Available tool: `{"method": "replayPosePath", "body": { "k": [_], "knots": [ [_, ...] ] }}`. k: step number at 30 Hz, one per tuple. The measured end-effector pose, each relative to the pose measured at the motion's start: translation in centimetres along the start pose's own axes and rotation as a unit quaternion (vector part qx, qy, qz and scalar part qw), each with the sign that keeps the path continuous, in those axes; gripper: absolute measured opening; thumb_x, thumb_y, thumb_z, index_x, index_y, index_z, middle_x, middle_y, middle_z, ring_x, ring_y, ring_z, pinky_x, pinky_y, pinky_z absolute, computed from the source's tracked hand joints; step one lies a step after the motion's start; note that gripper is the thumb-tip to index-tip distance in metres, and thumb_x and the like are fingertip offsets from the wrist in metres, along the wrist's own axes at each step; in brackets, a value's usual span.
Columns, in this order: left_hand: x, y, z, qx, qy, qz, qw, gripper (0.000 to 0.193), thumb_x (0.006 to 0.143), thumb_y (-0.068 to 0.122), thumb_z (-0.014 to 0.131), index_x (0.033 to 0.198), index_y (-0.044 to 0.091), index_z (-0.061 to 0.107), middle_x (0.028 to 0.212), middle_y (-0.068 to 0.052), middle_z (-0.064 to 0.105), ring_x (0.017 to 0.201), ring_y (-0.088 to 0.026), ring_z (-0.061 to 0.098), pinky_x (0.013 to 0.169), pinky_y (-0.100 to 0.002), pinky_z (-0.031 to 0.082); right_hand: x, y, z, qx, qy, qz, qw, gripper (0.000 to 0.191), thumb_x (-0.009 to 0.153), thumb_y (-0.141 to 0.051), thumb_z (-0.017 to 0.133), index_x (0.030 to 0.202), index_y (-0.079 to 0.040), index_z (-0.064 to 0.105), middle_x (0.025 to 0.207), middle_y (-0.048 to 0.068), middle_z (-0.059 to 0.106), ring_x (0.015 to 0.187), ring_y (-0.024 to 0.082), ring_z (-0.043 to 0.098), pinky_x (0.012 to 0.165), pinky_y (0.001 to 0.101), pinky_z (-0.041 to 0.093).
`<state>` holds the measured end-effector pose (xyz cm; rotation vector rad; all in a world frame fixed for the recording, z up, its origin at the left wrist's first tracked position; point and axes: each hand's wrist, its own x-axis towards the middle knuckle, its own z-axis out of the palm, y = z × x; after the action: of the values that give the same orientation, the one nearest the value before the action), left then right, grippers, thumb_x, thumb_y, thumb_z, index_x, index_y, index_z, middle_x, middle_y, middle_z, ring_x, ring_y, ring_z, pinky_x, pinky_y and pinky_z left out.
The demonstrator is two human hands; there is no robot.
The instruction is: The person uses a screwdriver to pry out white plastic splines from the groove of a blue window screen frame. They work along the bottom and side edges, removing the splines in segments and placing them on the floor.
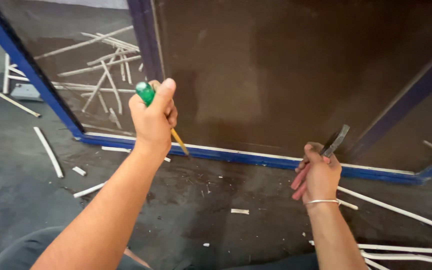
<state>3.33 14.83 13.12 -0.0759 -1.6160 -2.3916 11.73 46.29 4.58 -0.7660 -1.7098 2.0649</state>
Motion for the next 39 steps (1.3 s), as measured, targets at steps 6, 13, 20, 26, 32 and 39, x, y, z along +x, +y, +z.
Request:
{"method": "replayPosePath", "body": {
  "k": [6, 13, 20, 26, 32, 39],
  "knots": [
    [1.5, -0.6, 0.3, -0.058, 0.008, 0.071, 0.996, 0.042, 0.095, 0.015, 0.07, 0.065, 0.014, 0.041, 0.056, 0.004, 0.039, 0.044, -0.008, 0.037, 0.041, -0.026, 0.026, -0.1, 0.7, 0.3, -0.047, 0.011, 0.035, 0.998, 0.015, 0.093, -0.014, 0.066, 0.102, -0.001, 0.066, 0.066, 0.006, 0.055, 0.048, 0.019, 0.05, 0.036, 0.0327, 0.035],
    [2.0, -2.6, 0.3, -0.054, 0.066, 0.048, 0.995, 0.038, 0.094, 0.014, 0.07, 0.067, 0.014, 0.043, 0.057, 0.004, 0.039, 0.045, -0.006, 0.036, 0.041, -0.026, 0.027, 0.9, 2.5, 0.2, -0.043, -0.005, 0.008, 0.999, 0.015, 0.094, -0.011, 0.067, 0.103, 0.0, 0.067, 0.071, 0.002, 0.057, 0.058, 0.013, 0.054, 0.053, 0.0304, 0.046],
    [2.7, -2.6, 0.0, -0.038, 0.008, 0.024, 0.999, 0.039, 0.093, 0.014, 0.068, 0.063, 0.014, 0.043, 0.054, 0.004, 0.038, 0.042, -0.007, 0.035, 0.039, -0.026, 0.025, 0.9, 2.7, 0.2, -0.037, -0.016, 0.022, 0.999, 0.015, 0.091, -0.011, 0.069, 0.101, 0.0, 0.068, 0.072, 0.002, 0.056, 0.06, 0.013, 0.055, 0.054, 0.0288, 0.047],
    [3.9, -2.3, -0.4, -0.007, -0.206, -0.05, 0.977, 0.042, 0.091, 0.016, 0.068, 0.059, 0.013, 0.041, 0.052, 0.001, 0.04, 0.044, -0.011, 0.04, 0.041, -0.028, 0.026, 0.7, 2.2, 0.4, -0.035, -0.022, 0.036, 0.999, 0.017, 0.09, -0.011, 0.07, 0.101, 0.0, 0.069, 0.072, 0.002, 0.056, 0.06, 0.014, 0.054, 0.054, 0.029, 0.046],
    [4.3, -3.1, 1.5, -0.007, -0.255, -0.066, 0.965, 0.041, 0.09, 0.017, 0.069, 0.06, 0.013, 0.041, 0.051, 0.0, 0.042, 0.042, -0.01, 0.037, 0.041, -0.029, 0.025, 1.0, 2.6, 0.3, -0.013, -0.026, 0.081, 0.996, 0.013, 0.091, -0.013, 0.068, 0.099, -0.003, 0.069, 0.072, 0.003, 0.056, 0.059, 0.014, 0.055, 0.054, 0.0307, 0.047],
    [5.3, -5.1, 3.8, 0.015, -0.273, -0.126, 0.954, 0.043, 0.089, 0.011, 0.068, 0.057, 0.014, 0.039, 0.049, 0.004, 0.039, 0.038, -0.007, 0.033, 0.037, -0.027, 0.019, 0.7, 2.9, -0.5, 0.139, -0.141, 0.271, 0.942, 0.016, 0.087, -0.011, 0.057, 0.077, 0.001, 0.053, 0.069, 0.018, 0.057, 0.059, 0.033, 0.06, 0.056, 0.0453, 0.053]
  ]
}}
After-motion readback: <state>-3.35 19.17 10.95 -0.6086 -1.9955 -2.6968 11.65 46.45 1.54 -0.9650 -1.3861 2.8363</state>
